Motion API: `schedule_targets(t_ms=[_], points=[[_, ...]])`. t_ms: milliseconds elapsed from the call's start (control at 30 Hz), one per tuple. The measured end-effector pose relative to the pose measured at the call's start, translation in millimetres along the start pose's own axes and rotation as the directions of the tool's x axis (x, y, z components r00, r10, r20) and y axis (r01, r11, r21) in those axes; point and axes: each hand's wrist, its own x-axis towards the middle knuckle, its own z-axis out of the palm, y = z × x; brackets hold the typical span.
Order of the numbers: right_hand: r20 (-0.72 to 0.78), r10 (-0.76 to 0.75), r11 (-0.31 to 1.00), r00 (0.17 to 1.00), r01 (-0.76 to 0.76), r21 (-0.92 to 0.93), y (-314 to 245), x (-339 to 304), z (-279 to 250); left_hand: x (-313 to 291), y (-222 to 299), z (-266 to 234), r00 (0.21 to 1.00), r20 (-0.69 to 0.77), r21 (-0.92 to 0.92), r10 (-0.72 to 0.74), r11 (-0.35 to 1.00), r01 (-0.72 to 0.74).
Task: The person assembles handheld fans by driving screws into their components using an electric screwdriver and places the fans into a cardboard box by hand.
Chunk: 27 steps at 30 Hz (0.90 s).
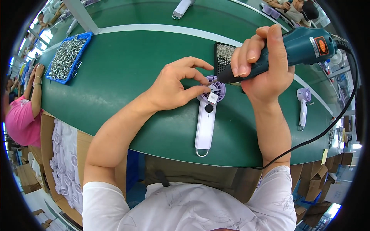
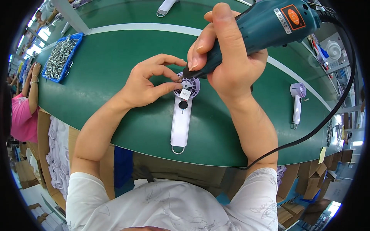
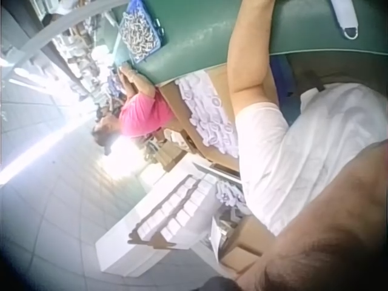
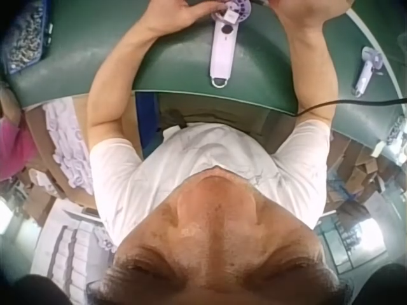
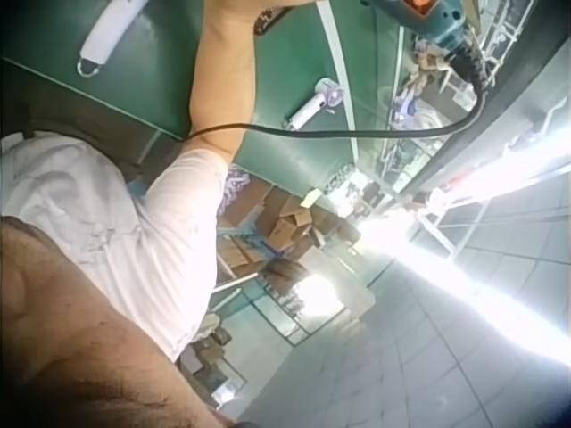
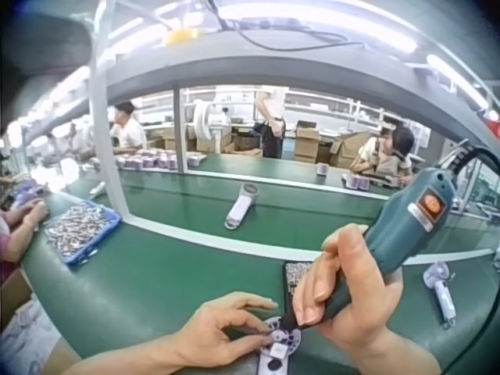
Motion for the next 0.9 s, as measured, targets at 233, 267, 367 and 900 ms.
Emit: schedule_targets(t_ms=[233, 267, 367, 900], points=[[-0.02, -0.012, 0.999, 1.0, 0.011, -0.047, -1.7, -1.3, 5.6, -1.4, -0.7, -1.3, 1.0, -0.015, -0.049, -0.026, 0.998, 0.025], [-0.018, -0.019, 0.999, 1.0, 0.019, -0.045, -1.6, -1.3, 5.0, -1.4, -0.4, -1.3, 0.999, -0.012, -0.074, -0.036, 0.997, 0.035], [-0.012, -0.026, 0.998, 1.0, 0.025, -0.052, -1.6, -1.2, 4.5, -1.7, 0.2, -1.1, 0.999, -0.008, -0.083, -0.036, 0.996, 0.035], [0.002, -0.049, 0.998, 0.999, 0.049, 0.045, -2.2, -2.7, 7.5, -3.0, -2.0, 2.5, 0.999, -0.01, -0.126, -0.05, 0.991, 0.049]])
